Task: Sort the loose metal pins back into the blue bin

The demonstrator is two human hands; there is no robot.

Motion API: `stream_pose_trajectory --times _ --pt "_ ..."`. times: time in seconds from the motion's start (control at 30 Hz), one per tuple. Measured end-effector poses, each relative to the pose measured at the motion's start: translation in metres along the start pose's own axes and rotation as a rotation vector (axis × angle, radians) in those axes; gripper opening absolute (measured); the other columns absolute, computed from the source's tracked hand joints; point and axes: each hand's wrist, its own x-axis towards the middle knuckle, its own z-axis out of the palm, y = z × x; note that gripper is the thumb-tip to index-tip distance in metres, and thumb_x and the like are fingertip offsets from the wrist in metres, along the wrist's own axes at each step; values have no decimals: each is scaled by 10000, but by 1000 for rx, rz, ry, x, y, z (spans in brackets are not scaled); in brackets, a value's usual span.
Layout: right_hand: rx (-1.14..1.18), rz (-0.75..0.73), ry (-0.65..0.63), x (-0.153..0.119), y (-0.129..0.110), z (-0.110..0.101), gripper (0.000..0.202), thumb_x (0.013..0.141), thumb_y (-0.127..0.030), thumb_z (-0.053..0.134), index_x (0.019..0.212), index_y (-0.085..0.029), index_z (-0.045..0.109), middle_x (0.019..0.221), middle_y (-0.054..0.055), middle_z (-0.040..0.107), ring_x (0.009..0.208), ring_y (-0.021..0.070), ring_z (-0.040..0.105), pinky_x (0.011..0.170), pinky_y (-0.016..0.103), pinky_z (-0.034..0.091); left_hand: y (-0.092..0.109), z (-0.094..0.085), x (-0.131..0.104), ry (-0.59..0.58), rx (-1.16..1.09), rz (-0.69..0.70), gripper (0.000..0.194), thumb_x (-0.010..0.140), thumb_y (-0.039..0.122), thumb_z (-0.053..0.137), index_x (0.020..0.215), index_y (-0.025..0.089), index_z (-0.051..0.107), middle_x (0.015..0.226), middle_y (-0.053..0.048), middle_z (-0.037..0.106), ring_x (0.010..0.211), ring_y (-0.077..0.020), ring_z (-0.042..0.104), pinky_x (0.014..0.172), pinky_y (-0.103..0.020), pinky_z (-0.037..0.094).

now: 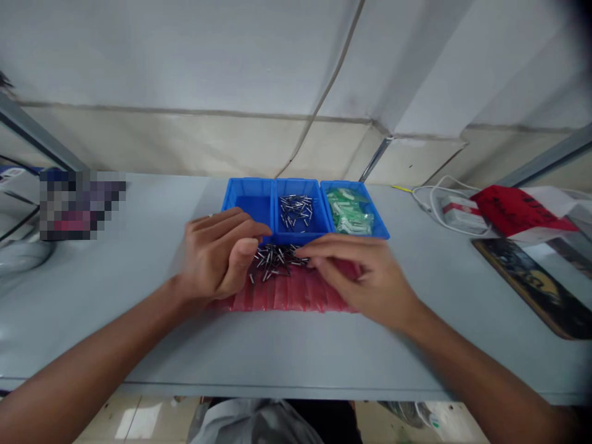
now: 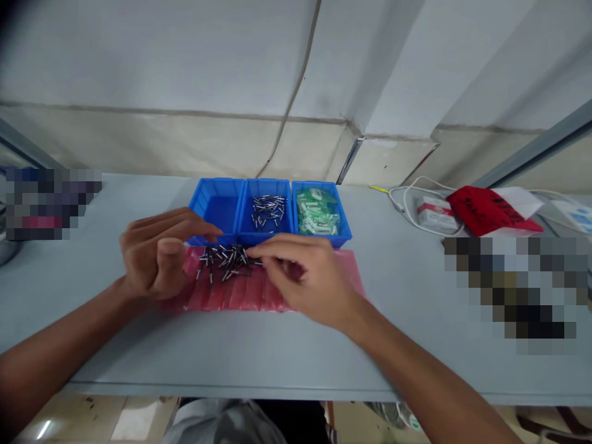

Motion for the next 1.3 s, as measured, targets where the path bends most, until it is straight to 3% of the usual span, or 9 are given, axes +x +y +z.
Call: stream_pose_trajectory --times 0.1,0.2,0.53,0.77,1.03,1.3 --pt "-254 -217 -193 -4 5 14 251 995 -156 601 1186 -184 761 1192 84 765 1088 223 716 959 422 614 2 2 1 14 -97 -88 546 1112 406 248 927 177 707 761 -57 712 700 -156 659 626 -322 487" --pt "-328 -266 -246 -6 11 23 252 1031 -210 565 1189 -191 759 1169 83 757 1075 220 711 954 417 620 3 3 0 -1 -94 -111 543 1110 425 251 923 196 706 755 -51 709 687 -163 653 619 -334 490" --pt "-267 -224 -163 -7 11 27 224 984 -138 621 1154 -194 756 1059 56 763 956 191 726 865 367 632 2 2 -1 -46 16 -6 457 1094 348 318 886 174 686 726 -32 705 684 -160 672 632 -303 485" --pt "-271 -253 -216 -7 11 30 239 1022 -169 570 1189 -181 742 1117 62 779 1059 201 720 992 390 592 3 2 -3 -52 45 64 392 1076 294 353 886 173 674 733 -30 712 674 -156 667 614 -304 473" --pt "-257 -256 -178 -7 13 39 218 978 -116 595 1102 -195 755 1019 70 737 953 196 711 870 371 622 3 3 -1 -28 87 130 357 1057 273 375 892 170 675 700 -27 697 631 -149 650 564 -292 443" --pt "14 -83 36 1 3 32 282 929 -37 609 1097 -205 760 1037 46 746 932 157 718 842 321 614 3 3 -1 -50 86 89 272 1029 210 442 899 180 679 720 -15 707 654 -140 664 581 -284 443"
